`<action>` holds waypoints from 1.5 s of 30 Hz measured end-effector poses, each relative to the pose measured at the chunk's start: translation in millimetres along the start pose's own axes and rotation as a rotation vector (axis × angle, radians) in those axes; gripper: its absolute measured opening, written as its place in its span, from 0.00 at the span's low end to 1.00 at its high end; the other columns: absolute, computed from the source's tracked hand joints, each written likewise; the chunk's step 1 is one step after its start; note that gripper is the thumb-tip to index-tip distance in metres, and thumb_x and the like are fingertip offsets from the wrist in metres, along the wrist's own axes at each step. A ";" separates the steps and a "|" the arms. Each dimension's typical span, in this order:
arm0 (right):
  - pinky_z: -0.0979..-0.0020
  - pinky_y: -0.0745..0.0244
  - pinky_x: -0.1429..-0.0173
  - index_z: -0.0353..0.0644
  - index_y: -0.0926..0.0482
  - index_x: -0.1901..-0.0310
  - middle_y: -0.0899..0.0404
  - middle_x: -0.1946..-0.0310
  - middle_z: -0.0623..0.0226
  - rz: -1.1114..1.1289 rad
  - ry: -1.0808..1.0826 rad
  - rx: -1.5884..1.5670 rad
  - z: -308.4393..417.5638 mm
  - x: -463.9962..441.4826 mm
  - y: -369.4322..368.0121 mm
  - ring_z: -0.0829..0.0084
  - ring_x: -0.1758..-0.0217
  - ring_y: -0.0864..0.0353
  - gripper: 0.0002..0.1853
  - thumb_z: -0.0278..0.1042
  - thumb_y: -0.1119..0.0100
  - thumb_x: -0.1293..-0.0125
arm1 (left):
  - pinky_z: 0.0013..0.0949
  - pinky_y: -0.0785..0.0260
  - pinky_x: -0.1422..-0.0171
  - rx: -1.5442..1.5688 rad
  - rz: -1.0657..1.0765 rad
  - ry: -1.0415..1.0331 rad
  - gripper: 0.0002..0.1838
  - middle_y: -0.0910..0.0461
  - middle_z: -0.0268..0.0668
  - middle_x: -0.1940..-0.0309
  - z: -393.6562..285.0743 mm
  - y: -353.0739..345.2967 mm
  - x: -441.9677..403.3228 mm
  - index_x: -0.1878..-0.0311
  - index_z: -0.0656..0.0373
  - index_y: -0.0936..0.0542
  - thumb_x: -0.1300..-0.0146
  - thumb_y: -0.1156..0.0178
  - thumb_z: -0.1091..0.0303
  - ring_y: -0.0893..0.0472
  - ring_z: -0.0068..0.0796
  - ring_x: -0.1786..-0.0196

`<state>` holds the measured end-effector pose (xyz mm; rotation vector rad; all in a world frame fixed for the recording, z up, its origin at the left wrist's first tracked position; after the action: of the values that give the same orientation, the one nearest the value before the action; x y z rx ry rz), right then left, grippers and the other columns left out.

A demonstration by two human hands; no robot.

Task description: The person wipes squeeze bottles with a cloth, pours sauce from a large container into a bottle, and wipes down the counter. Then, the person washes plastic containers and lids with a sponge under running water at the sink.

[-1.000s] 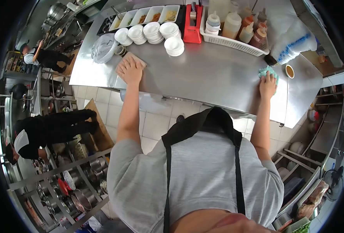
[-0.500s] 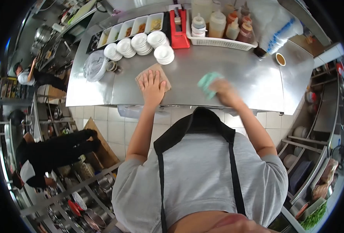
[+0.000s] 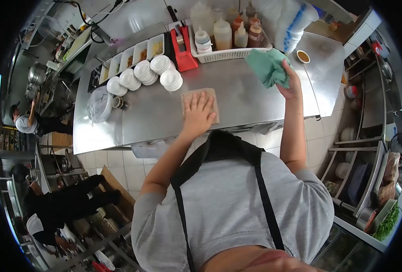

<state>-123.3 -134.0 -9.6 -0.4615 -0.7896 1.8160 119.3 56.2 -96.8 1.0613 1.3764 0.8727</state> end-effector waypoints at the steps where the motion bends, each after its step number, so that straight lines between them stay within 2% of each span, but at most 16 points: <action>1: 0.65 0.33 0.42 0.32 0.30 0.47 0.25 0.50 0.60 0.003 0.018 -0.002 3.2 -1.8 -3.6 0.65 0.46 0.27 0.23 0.42 0.45 0.36 | 0.62 0.64 0.31 0.013 -0.031 -0.005 0.30 0.44 0.47 0.33 -8.4 -6.0 -9.6 0.35 0.52 0.37 0.39 0.52 0.50 0.48 0.56 0.31; 5: 0.67 0.27 0.49 0.31 0.30 0.47 0.24 0.53 0.60 -0.117 0.128 0.206 20.9 3.1 -31.2 0.68 0.52 0.22 0.24 0.43 0.45 0.36 | 0.59 0.64 0.30 -0.024 -0.057 0.029 0.30 0.45 0.44 0.32 -15.1 -22.9 -49.3 0.34 0.49 0.38 0.38 0.54 0.48 0.48 0.53 0.30; 7: 0.68 0.29 0.47 0.31 0.30 0.47 0.24 0.52 0.60 -0.065 -0.074 0.279 15.3 5.6 -43.2 0.69 0.51 0.23 0.25 0.47 0.48 0.34 | 0.59 0.64 0.31 0.025 -0.060 0.041 0.30 0.44 0.44 0.33 -11.8 -26.4 -60.8 0.34 0.49 0.37 0.38 0.54 0.48 0.49 0.53 0.30; 11: 0.71 0.38 0.39 0.33 0.32 0.45 0.27 0.48 0.61 -0.129 -0.158 0.589 19.5 3.0 -37.9 0.70 0.44 0.30 0.31 0.56 0.50 0.35 | 0.59 0.63 0.31 0.042 -0.102 0.007 0.29 0.43 0.44 0.33 -9.5 -24.8 -58.7 0.34 0.48 0.37 0.37 0.55 0.47 0.48 0.53 0.31; 21: 0.64 0.27 0.49 0.33 0.27 0.52 0.23 0.56 0.59 0.055 -0.106 0.082 69.5 8.7 -52.7 0.65 0.54 0.22 0.29 0.56 0.47 0.38 | 0.59 0.62 0.31 0.051 -0.149 -0.003 0.29 0.41 0.46 0.34 -10.6 -30.3 -58.8 0.36 0.50 0.34 0.38 0.53 0.48 0.47 0.55 0.31; 23: 0.64 0.27 0.50 0.34 0.27 0.52 0.22 0.57 0.59 -0.083 -0.063 0.053 81.4 5.3 -24.8 0.65 0.55 0.22 0.28 0.56 0.47 0.37 | 0.59 0.62 0.31 0.029 -0.153 -0.013 0.29 0.41 0.46 0.34 -11.3 -31.3 -57.1 0.36 0.50 0.34 0.38 0.54 0.48 0.47 0.55 0.31; 25: 0.64 0.28 0.50 0.33 0.26 0.52 0.22 0.57 0.60 -0.356 0.023 0.334 89.8 23.6 -14.6 0.65 0.56 0.21 0.29 0.57 0.49 0.37 | 0.60 0.62 0.31 0.044 -0.116 0.010 0.29 0.42 0.47 0.34 -10.3 -31.7 -57.2 0.36 0.51 0.35 0.38 0.53 0.48 0.47 0.55 0.31; 28: 0.66 0.29 0.52 0.37 0.24 0.51 0.21 0.59 0.60 -0.278 -0.115 1.110 50.4 -12.5 64.7 0.67 0.58 0.22 0.28 0.58 0.53 0.35 | 0.60 0.62 0.31 0.038 -0.089 0.026 0.30 0.42 0.48 0.34 -12.0 -31.1 -57.2 0.35 0.51 0.36 0.39 0.53 0.48 0.47 0.55 0.32; 29: 0.66 0.29 0.54 0.41 0.24 0.51 0.21 0.61 0.60 -0.344 -0.165 1.222 24.6 -8.0 57.3 0.65 0.59 0.23 0.29 0.61 0.55 0.36 | 0.60 0.62 0.31 0.043 -0.106 0.013 0.30 0.42 0.48 0.34 -13.3 -29.3 -58.4 0.35 0.51 0.36 0.39 0.53 0.48 0.47 0.55 0.32; 30: 0.65 0.29 0.53 0.43 0.26 0.47 0.22 0.58 0.59 -0.167 -0.119 1.332 0.5 8.5 29.3 0.65 0.57 0.24 0.30 0.62 0.54 0.37 | 0.60 0.61 0.31 0.028 -0.090 0.020 0.31 0.42 0.48 0.34 -13.2 -29.6 -58.3 0.35 0.52 0.36 0.39 0.52 0.48 0.47 0.55 0.32; 31: 0.59 0.34 0.43 0.45 0.32 0.41 0.29 0.47 0.56 0.223 -0.171 1.367 -23.3 18.5 -1.3 0.61 0.43 0.31 0.33 0.63 0.52 0.39 | 0.60 0.61 0.31 0.010 -0.070 0.027 0.31 0.43 0.48 0.34 -13.8 -30.8 -57.5 0.35 0.52 0.37 0.39 0.52 0.48 0.46 0.55 0.32; 33: 0.51 0.46 0.33 0.48 0.39 0.36 0.39 0.37 0.56 0.158 -0.073 1.979 -71.0 21.5 17.8 0.58 0.31 0.46 0.37 0.63 0.50 0.41 | 0.60 0.61 0.31 0.008 -0.070 0.015 0.31 0.43 0.48 0.34 -15.6 -28.9 -56.4 0.35 0.53 0.37 0.39 0.52 0.48 0.46 0.55 0.32; 34: 0.51 0.46 0.33 0.48 0.39 0.36 0.39 0.37 0.56 0.145 -0.058 1.970 -69.7 23.0 17.7 0.58 0.31 0.46 0.37 0.63 0.50 0.41 | 0.60 0.61 0.31 0.007 -0.064 0.015 0.31 0.43 0.48 0.34 -14.5 -27.9 -57.1 0.34 0.53 0.37 0.39 0.52 0.49 0.46 0.55 0.32; 36: 0.44 0.58 0.30 0.52 0.40 0.34 0.45 0.33 0.57 0.313 0.288 2.158 -60.6 30.6 12.1 0.56 0.27 0.56 0.39 0.67 0.53 0.43 | 0.60 0.61 0.31 0.002 -0.073 0.000 0.31 0.43 0.48 0.34 -12.9 -29.4 -57.1 0.34 0.53 0.37 0.39 0.52 0.48 0.46 0.55 0.32; 40: 0.41 0.60 0.31 0.53 0.40 0.35 0.45 0.33 0.58 0.344 0.385 2.232 -80.2 37.1 37.6 0.58 0.27 0.54 0.37 0.67 0.58 0.40 | 0.61 0.61 0.32 -0.010 -0.057 -0.001 0.32 0.43 0.48 0.34 -14.4 -32.7 -55.1 0.34 0.52 0.37 0.39 0.52 0.48 0.47 0.56 0.32; 45: 0.40 0.61 0.32 0.54 0.39 0.35 0.45 0.33 0.59 0.128 0.492 2.157 -125.8 0.1 13.2 0.59 0.28 0.51 0.30 0.58 0.63 0.34 | 0.62 0.63 0.32 0.013 -0.023 -0.007 0.32 0.45 0.49 0.33 -16.5 -40.3 -85.5 0.34 0.52 0.38 0.39 0.53 0.48 0.49 0.57 0.31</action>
<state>-51.6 -99.3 -107.8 0.5102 1.5687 1.5361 95.0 -36.2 -105.5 1.0557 1.3879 0.8431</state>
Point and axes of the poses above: each hand's wrist, its own x-axis away from the middle knuckle, its own y-axis out of the back of the hand, z = x × y, the point moved 5 cm from there along -x, towards the middle knuckle
